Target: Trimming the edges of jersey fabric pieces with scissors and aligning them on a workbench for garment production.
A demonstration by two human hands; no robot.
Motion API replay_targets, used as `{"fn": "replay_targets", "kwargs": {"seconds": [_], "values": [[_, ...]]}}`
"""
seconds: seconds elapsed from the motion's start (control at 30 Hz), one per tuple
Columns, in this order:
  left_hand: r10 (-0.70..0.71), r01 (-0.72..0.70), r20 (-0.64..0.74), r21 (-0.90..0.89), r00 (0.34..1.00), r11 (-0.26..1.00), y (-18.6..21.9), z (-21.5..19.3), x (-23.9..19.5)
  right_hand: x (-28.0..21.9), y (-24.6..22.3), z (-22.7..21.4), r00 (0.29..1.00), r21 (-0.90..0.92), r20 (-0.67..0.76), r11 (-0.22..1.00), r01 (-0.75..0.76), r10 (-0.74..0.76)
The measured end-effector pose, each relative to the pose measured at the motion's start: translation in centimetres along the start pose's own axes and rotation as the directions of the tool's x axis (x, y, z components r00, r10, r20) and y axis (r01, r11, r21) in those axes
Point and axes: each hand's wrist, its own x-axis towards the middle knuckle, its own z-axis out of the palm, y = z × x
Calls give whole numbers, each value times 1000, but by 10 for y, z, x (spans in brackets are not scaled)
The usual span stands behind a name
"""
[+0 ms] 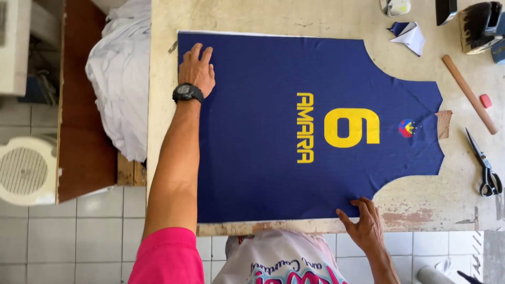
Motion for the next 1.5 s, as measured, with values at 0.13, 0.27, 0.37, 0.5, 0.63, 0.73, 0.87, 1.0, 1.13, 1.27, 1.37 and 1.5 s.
{"fn": "replay_targets", "kwargs": {"seconds": [0.13,0.27,0.37,0.5,0.63,0.73,0.87,1.0,1.13,1.27,1.37,1.5], "values": [[61,-2,-242,234,968,972,-51,36,46,-3,-9,0,997,-9,21,998,-70,70],[-22,22,1,102,1000,995,-61,11,56,0,-6,4,999,-1,-16,999,-34,34],[24,-25,-66,-9,998,1000,-49,15,38,-9,-9,8,977,-10,-201,998,62,-63],[123,-132,-285,-13,951,991,52,-27,-43,-14,-11,-1,985,27,-148,995,98,-93],[229,-274,-270,-141,935,951,168,-32,-168,-12,-5,-8,984,77,-59,983,170,-166],[154,-168,-109,-137,982,976,182,-7,-205,-13,7,0,978,66,-47,976,208,-205],[155,-187,-194,-159,969,969,213,-7,-234,1,34,-11,964,159,-225,971,179,-141],[237,-274,-155,-288,959,918,288,-29,-283,51,83,-45,937,-23,-216,961,275,-273],[114,-106,13,-272,993,956,380,-6,-323,132,127,-100,909,-165,-249,939,301,-335],[-12,10,-10,-177,1000,984,436,26,-322,233,184,-146,792,-300,-240,819,489,-561],[-57,49,-88,-89,994,995,458,36,-326,280,214,-192,754,-369,-38,710,600,-656],[-194,177,-113,-144,975,974,506,22,-356,250,260,-243,868,-126,0,861,492,-496]]}}
